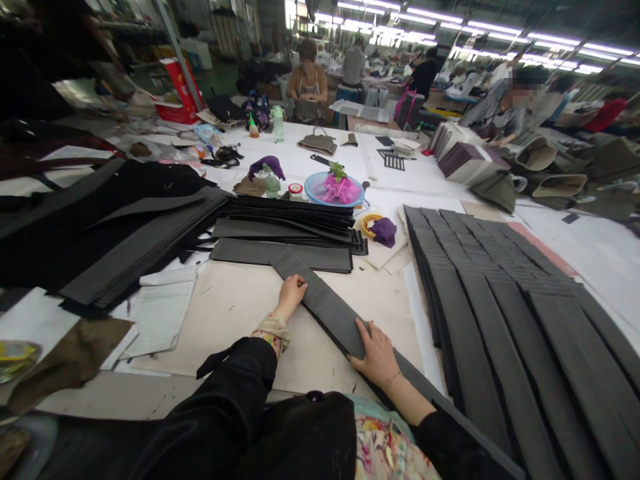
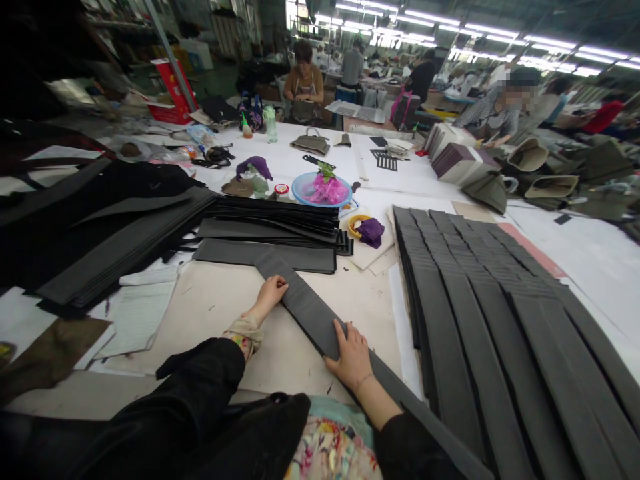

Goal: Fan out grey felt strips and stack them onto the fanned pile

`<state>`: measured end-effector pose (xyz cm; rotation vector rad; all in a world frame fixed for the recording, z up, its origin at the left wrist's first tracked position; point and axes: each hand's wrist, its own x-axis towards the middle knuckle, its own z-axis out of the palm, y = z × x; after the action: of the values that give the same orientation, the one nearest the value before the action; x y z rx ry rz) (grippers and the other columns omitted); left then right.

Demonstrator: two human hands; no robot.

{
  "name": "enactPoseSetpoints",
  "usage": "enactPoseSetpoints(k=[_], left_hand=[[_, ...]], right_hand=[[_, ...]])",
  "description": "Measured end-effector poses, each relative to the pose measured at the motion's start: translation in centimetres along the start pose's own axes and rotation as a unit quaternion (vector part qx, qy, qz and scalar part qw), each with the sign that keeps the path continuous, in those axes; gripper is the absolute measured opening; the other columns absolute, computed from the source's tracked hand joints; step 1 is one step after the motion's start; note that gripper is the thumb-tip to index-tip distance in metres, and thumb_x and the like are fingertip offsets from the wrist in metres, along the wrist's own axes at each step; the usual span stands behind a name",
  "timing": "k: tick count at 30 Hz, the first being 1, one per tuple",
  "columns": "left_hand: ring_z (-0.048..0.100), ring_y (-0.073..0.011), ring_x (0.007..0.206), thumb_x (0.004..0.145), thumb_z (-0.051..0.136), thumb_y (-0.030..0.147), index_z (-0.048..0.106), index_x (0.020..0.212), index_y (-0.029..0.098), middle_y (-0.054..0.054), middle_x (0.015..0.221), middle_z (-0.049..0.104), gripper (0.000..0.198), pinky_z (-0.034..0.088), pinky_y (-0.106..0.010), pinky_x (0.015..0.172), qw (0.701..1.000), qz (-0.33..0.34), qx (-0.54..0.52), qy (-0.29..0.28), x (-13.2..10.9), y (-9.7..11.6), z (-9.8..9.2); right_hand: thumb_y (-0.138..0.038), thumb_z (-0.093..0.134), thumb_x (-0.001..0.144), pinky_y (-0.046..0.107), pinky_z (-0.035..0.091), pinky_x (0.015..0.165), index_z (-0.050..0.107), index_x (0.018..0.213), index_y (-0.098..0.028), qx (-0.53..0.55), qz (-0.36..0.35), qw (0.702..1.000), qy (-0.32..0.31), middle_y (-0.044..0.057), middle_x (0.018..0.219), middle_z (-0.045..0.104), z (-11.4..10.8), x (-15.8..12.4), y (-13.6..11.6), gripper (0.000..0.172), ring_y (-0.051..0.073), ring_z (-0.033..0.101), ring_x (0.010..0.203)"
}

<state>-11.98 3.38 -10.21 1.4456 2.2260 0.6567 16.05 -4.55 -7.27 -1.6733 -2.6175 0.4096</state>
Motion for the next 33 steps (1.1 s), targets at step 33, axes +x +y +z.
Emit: enactPoseSetpoints(k=[33], left_hand=[[0.055,-0.0162,0.077,0.076,0.052,0.023,0.059,0.088,0.017,-0.004,0.081,0.060,0.015,0.042,-0.027,0.072,1.000,-0.003,0.019,-0.020,1.1,-0.9,-2.1]], right_hand=[[-0.043,0.055,0.065,0.042,0.029,0.095,0.024,0.135,-0.019,-0.010,-0.010,1.000,0.001,0.017,0.131,0.037,0.7,0.5,0.1,0.080,0.030,0.036,0.118]])
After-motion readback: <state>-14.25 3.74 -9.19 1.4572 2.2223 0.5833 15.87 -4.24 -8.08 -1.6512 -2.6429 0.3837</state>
